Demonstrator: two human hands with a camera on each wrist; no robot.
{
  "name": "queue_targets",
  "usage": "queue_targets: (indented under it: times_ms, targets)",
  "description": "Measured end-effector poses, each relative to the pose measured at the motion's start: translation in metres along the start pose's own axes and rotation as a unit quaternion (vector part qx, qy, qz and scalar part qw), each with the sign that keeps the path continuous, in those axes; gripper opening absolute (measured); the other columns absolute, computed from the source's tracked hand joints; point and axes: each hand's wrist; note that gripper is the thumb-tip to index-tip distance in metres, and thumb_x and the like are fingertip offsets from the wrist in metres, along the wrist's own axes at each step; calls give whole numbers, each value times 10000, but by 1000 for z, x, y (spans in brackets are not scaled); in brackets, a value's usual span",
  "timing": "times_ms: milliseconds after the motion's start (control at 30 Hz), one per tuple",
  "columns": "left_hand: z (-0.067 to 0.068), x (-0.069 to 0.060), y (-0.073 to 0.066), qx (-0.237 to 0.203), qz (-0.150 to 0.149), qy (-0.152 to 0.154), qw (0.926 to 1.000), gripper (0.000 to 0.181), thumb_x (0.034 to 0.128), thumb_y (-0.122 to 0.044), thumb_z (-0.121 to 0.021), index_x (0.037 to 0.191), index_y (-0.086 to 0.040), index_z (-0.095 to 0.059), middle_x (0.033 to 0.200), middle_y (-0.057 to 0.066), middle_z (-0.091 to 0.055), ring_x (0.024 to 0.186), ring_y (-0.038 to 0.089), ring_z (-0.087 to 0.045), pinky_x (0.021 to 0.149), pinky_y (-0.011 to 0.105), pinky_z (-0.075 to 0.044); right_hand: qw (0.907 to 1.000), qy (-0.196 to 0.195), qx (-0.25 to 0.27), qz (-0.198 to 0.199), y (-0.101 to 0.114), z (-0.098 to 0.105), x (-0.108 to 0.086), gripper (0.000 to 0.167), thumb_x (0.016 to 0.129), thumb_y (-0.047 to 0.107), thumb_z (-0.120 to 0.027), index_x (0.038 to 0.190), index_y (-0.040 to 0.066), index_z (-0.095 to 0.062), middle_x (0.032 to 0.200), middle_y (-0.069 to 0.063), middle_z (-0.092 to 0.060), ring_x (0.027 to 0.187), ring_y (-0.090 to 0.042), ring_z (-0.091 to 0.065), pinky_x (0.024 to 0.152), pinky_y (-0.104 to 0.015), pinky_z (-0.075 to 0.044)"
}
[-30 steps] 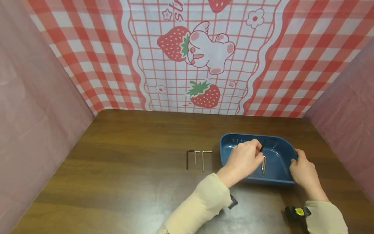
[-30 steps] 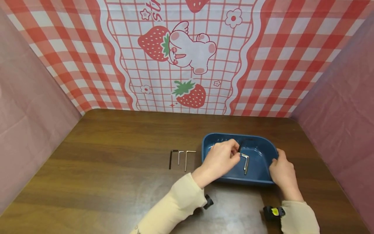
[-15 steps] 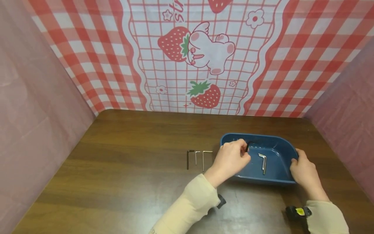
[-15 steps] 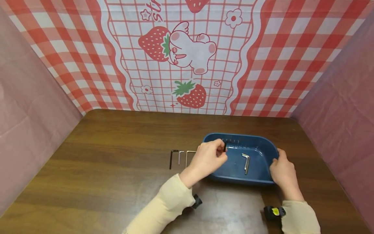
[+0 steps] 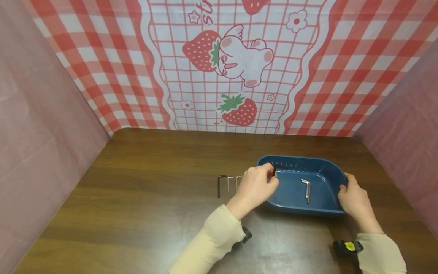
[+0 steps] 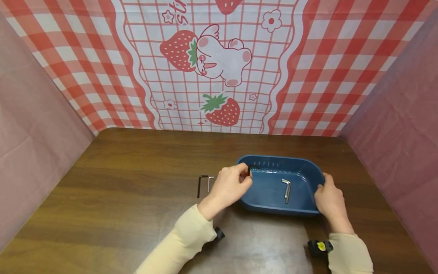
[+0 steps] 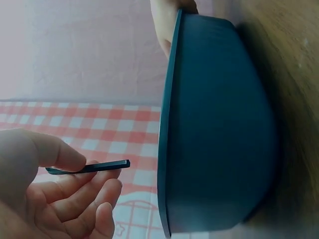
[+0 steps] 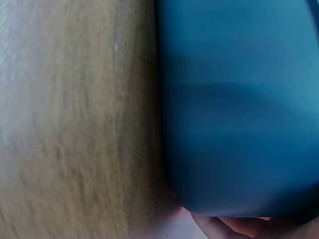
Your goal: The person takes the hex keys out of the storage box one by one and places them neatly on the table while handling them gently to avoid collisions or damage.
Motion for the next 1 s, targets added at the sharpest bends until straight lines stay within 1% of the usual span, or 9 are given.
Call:
queue_targets:
  times_ms: [200, 300, 400, 500, 600, 700, 800, 1000]
  targets:
    - [7, -3, 14, -147, 211, -129, 9996, 99, 849, -194, -535, 760, -158, -555, 600, -67, -494, 490, 71, -417, 446, 182, -319, 10000, 25, -8, -37, 1, 1, 0, 448, 934, 93, -312, 1323, -108, -217, 1164, -452, -379, 985, -606, -403, 762, -612, -358]
    - [10, -4, 20, -94, 317, -225, 9992, 108, 856, -199, -530, 775, -143, -575, 647, -57, -517, 537, 74, -440, 483, 180, -344, 10000, 19, -15, -33, 1, 1, 1, 449, 934, 93, -310, 1322, -112, -215, 1164, -453, -378, 985, -606, -404, 761, -612, -359]
    - [12, -5, 26, -8, 365, -330, 9988, 105, 867, -198, -534, 825, -124, -596, 735, -41, -556, 606, 78, -474, 538, 171, -377, 10000, 39, -4, -41, 2, 2, 1, 454, 934, 96, -306, 1326, -113, -211, 1170, -453, -374, 991, -609, -399, 765, -615, -356]
    - [15, -6, 30, 52, 382, -423, 9984, 78, 870, -174, -539, 859, -120, -595, 780, -28, -584, 641, 81, -497, 576, 172, -398, 10000, 58, 8, -67, 2, 2, 1, 455, 936, 98, -304, 1328, -111, -209, 1175, -452, -371, 1000, -611, -392, 773, -618, -353]
    - [18, -7, 34, 116, 354, -542, 9978, 55, 857, -142, -551, 884, -113, -589, 783, -17, -603, 641, 78, -513, 584, 177, -411, 10000, 6, 0, -51, 3, 1, 1, 446, 933, 92, -308, 1322, -108, -219, 1169, -450, -379, 994, -610, -398, 765, -614, -357]
    - [21, -8, 38, 149, 354, -608, 9974, 79, 844, -125, -568, 915, -94, -581, 777, -6, -611, 627, 78, -518, 576, 181, -416, 10000, -37, -8, -35, 3, 1, 1, 441, 933, 91, -315, 1318, -105, -224, 1168, -449, -380, 991, -612, -397, 762, -613, -356]
    - [25, -10, 44, 132, 462, -568, 9972, 129, 835, -117, -579, 956, -72, -569, 770, 0, -614, 611, 77, -519, 566, 184, -418, 10000, 4, -4, -45, 3, 1, 2, 446, 934, 95, -308, 1322, -107, -218, 1175, -449, -373, 1000, -613, -392, 767, -618, -355]
    - [33, -14, 56, 116, 785, -367, 9962, 208, 828, -123, -586, 1022, -50, -564, 780, 2, -648, 584, 74, -539, 567, 207, -441, 9999, 81, 24, -63, 3, 1, 1, 458, 935, 100, -295, 1334, -107, -208, 1182, -448, -371, 1004, -613, -389, 769, -617, -356]
Point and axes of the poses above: each hand's wrist, its own x-axis towards the middle knuckle, its own z-axis out of the back of the hand, y = z × x
